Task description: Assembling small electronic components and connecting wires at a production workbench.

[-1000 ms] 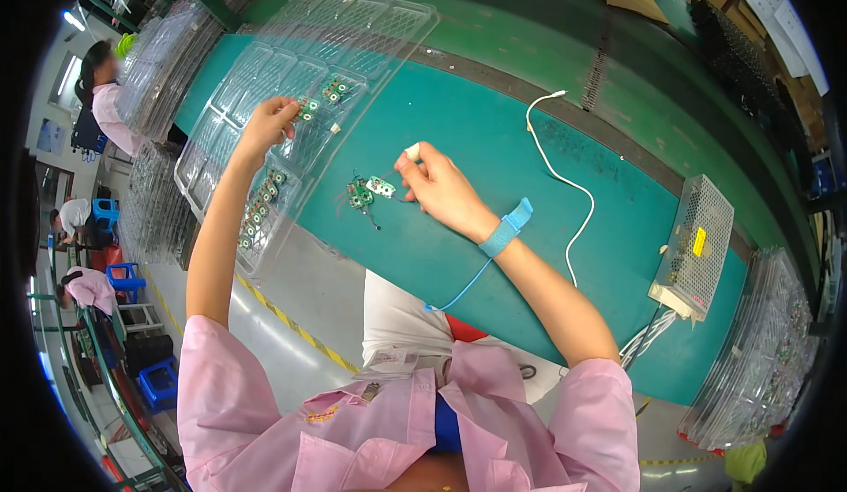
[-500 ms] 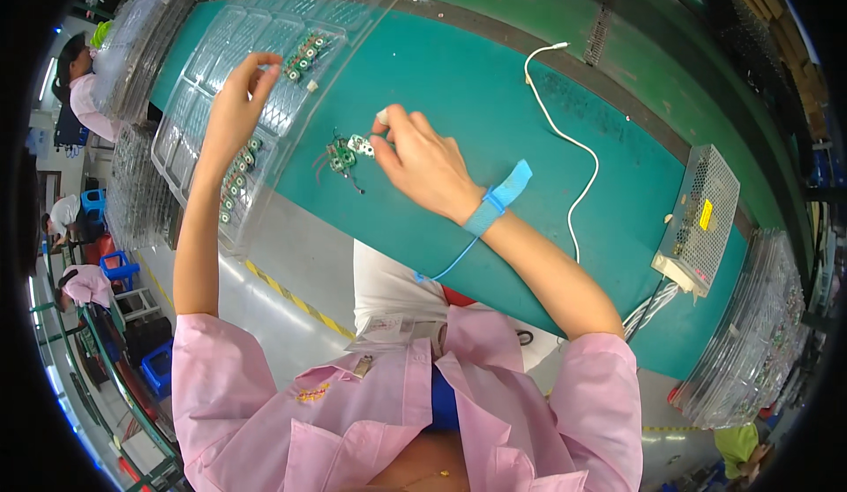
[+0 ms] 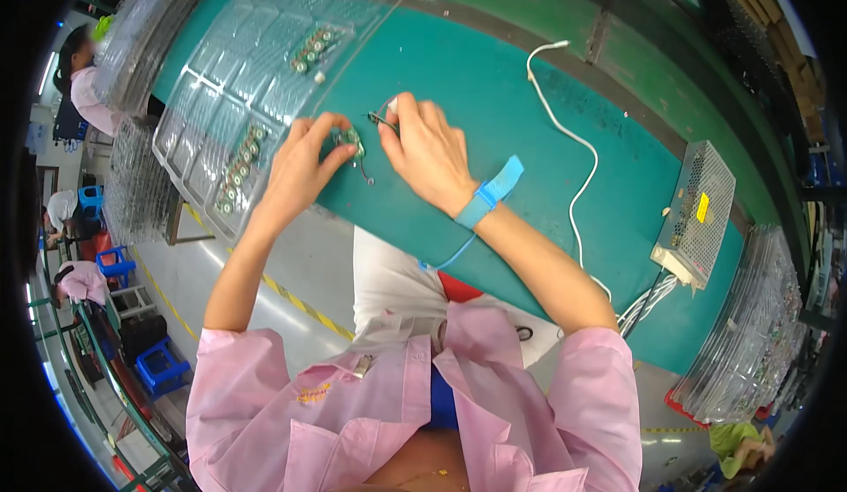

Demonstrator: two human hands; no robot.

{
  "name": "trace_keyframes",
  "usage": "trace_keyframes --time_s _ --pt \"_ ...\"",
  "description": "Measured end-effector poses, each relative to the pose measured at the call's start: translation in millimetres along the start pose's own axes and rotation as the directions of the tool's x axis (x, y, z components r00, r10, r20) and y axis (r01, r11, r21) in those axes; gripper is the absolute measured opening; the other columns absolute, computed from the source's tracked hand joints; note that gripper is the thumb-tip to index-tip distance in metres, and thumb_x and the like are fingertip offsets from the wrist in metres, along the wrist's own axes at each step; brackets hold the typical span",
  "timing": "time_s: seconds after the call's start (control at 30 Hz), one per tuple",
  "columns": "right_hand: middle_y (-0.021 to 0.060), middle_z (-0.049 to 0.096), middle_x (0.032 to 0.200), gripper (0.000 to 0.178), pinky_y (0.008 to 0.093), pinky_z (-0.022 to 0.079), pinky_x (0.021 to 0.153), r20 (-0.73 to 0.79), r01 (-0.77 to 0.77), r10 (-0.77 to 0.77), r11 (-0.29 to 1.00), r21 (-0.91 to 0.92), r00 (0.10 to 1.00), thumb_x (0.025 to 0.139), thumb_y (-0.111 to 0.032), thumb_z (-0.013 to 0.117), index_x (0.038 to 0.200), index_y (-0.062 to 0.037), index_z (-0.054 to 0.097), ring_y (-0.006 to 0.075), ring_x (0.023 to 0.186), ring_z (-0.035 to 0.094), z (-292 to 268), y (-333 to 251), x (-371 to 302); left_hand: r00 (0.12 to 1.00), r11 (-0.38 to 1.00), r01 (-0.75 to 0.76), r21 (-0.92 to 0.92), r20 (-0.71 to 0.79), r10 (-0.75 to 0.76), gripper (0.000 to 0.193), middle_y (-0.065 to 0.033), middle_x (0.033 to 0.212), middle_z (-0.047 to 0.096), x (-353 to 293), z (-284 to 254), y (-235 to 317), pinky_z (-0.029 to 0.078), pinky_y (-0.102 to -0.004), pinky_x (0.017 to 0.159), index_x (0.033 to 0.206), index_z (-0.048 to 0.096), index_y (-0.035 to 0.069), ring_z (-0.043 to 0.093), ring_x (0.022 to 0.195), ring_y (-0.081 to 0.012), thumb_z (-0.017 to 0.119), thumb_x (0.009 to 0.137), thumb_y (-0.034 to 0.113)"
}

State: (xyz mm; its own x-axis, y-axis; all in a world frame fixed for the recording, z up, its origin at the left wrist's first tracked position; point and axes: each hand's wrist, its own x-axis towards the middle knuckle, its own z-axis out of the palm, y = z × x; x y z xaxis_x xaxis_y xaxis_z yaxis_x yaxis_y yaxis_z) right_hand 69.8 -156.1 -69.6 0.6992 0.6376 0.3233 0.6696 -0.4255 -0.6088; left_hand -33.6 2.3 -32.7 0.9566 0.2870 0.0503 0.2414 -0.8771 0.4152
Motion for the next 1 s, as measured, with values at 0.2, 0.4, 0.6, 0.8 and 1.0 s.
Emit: trace_keyframes --time_s 0.2,0.4,0.6,0.8,1.0 --pt "0.0071 0.058 0.085 0.017 0.0238 0.044 0.050 0.279 -0.361 0.230 0.616 0.700 0.932 0.090 -0.020 0.056 0.097 -0.0057 0.048 0.0155 0.069 0.058 -5.8 13.2 13.8 0.999 0.956 0.001 -0.294 0.048 0.014 0.024 -0.0068 0.090 0.053 11.3 -1.0 -2.0 0.045 -0.0310 0.071 0.103 0.055 0.009 0.053 0.080 -0.0206 0.064 0.082 0.016" --pt "0.0075 0.059 0.085 0.018 0.0216 0.043 0.050 0.608 -0.620 0.138 0.077 0.781 0.782 0.091 -0.021 0.054 0.099 -0.0054 0.049 0.0134 0.071 0.059 -27.7 6.0 21.6 0.969 0.907 -0.230 -0.352 -0.171 0.179 0.025 -0.0051 0.090 0.052 18.3 -5.2 9.7 0.044 -0.0282 0.072 0.103 0.056 0.008 0.049 0.078 -0.0170 0.066 0.080 0.012" --pt "0.0076 0.058 0.083 0.019 0.0215 0.043 0.050 0.672 -0.674 -0.057 -0.101 0.731 0.738 0.092 -0.019 0.053 0.102 -0.0047 0.048 0.0128 0.066 0.059 -30.0 13.5 20.7 0.922 0.903 -0.345 -0.257 -0.272 0.275 0.024 -0.0031 0.096 0.050 23.8 2.6 12.5 0.039 -0.0238 0.075 0.105 0.056 0.006 0.046 0.083 -0.0116 0.065 0.082 0.009" --pt "0.0072 0.058 0.082 0.018 0.0215 0.044 0.052 0.522 -0.529 0.084 0.135 0.838 0.849 0.092 -0.018 0.054 0.103 -0.0047 0.047 0.0129 0.062 0.058 -29.3 8.7 21.2 0.999 0.561 0.030 -0.827 0.012 -0.035 0.022 -0.0049 0.097 0.052 16.8 -7.4 24.1 0.040 -0.0221 0.073 0.107 0.055 0.005 0.049 0.083 -0.0102 0.060 0.087 0.012" --pt "0.0053 0.057 0.080 0.018 0.0177 0.038 0.046 0.339 -0.342 0.094 0.473 0.812 0.936 0.093 -0.018 0.054 0.105 -0.0065 0.047 0.0083 0.060 0.055 -22.0 -12.4 8.0 0.931 0.338 0.364 -0.868 0.354 -0.093 0.018 -0.0046 0.084 0.055 19.4 -17.7 23.5 0.040 -0.0194 0.064 0.107 0.052 0.005 0.053 0.073 -0.0085 0.055 0.092 0.016"
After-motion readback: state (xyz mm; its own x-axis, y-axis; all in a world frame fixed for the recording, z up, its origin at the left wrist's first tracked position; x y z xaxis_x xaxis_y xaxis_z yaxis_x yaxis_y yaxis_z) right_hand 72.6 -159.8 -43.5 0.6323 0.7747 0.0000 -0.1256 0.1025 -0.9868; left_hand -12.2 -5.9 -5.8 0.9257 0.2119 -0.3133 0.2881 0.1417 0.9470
